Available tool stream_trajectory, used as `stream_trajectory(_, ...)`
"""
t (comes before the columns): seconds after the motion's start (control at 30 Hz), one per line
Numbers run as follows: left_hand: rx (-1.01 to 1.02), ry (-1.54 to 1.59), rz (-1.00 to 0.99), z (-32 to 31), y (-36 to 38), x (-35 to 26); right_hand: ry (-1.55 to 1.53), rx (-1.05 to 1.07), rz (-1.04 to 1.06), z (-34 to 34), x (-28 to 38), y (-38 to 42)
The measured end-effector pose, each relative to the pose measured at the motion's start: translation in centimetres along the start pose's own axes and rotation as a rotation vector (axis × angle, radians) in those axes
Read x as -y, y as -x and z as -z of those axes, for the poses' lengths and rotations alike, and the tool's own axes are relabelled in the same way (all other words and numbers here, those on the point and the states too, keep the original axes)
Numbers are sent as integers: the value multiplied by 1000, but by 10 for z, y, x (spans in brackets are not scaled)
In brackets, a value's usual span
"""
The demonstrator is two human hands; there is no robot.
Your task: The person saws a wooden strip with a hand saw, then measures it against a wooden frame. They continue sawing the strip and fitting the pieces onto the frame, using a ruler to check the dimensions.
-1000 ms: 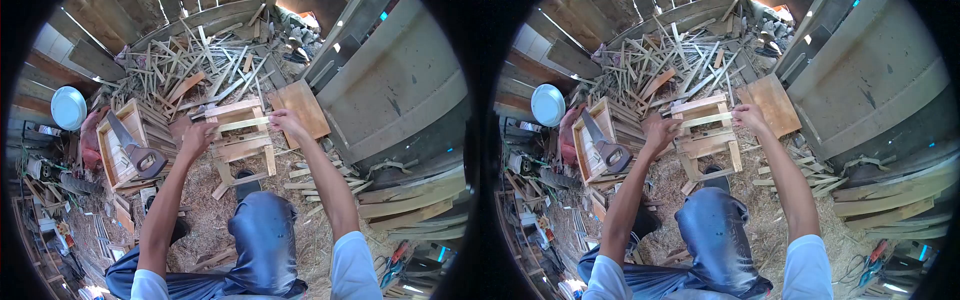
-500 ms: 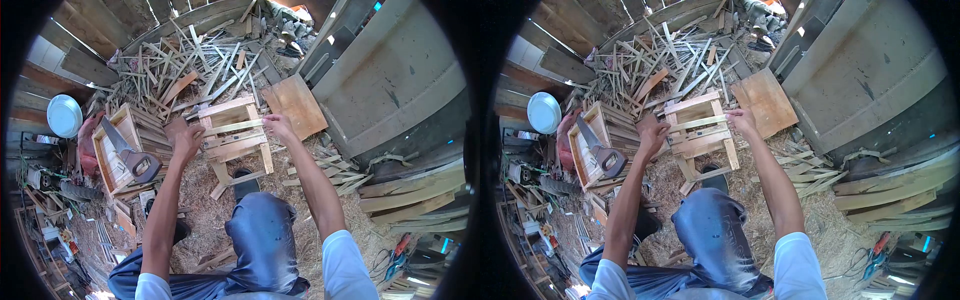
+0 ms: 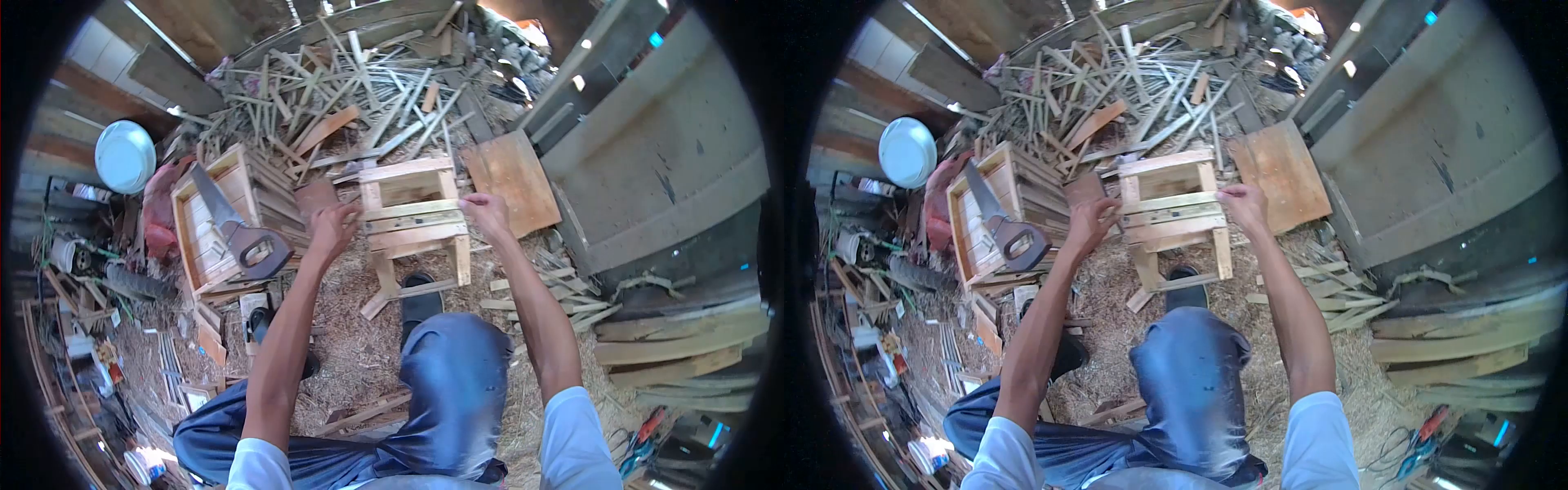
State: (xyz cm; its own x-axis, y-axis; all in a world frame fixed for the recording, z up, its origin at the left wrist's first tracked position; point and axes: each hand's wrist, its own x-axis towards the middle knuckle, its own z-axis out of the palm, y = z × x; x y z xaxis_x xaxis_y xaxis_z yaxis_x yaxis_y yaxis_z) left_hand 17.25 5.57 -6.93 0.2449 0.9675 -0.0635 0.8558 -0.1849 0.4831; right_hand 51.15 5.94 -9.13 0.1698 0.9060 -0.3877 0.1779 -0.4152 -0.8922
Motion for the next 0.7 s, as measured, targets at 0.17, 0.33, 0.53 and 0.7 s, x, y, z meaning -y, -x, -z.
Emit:
stream_trajectory(0.17, -90, 84, -57, 2, 6, 0, 131, 34, -1, 7, 2, -3)
stream_trajectory(0.33, -62, 155, -41, 8, 4, -6, 62, 66, -11, 7, 24, 10)
stream_trajectory(0.53, -10, 134, -7, 4, 1, -3, 250, 23, 64, 5, 10, -3)
stream_trajectory(0.7, -23, 234, -25, -1, 5, 2, 254, 63, 47, 9, 18, 4)
